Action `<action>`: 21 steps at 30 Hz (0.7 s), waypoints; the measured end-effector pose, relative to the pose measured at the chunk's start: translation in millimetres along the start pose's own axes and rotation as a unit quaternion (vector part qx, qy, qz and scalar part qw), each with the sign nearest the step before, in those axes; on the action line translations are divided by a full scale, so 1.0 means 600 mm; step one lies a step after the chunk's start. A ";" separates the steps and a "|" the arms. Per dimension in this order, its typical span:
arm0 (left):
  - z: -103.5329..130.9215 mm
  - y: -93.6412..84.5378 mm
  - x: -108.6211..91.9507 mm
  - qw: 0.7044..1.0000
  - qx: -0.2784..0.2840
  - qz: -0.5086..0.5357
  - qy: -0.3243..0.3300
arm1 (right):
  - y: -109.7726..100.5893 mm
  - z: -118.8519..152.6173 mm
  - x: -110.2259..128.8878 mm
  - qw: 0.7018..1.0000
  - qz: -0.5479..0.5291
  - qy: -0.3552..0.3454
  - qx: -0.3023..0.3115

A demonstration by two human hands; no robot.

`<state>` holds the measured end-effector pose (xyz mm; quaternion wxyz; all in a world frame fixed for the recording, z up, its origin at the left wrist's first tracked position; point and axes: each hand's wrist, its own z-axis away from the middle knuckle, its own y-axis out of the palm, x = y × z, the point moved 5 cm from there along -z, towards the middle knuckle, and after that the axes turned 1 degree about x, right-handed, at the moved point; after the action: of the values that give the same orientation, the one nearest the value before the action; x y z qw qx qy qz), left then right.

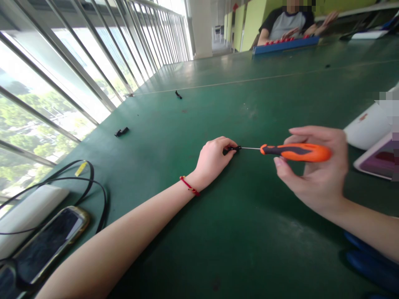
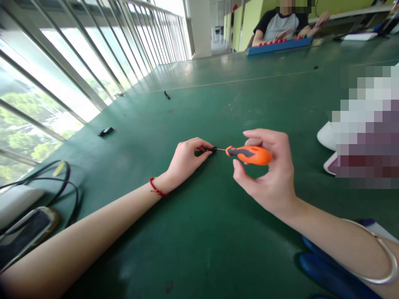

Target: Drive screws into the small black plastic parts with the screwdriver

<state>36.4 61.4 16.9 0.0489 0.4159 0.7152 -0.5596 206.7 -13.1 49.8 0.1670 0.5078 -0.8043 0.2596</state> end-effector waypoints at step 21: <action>0.000 0.001 0.001 1.000 -0.002 0.007 0.002 | 0.003 0.000 -0.005 0.996 0.054 0.040 0.053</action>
<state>36.2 62.1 16.3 0.0519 0.4216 0.7138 -0.5568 206.0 -10.3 47.9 0.1575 0.4613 -0.8083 0.3304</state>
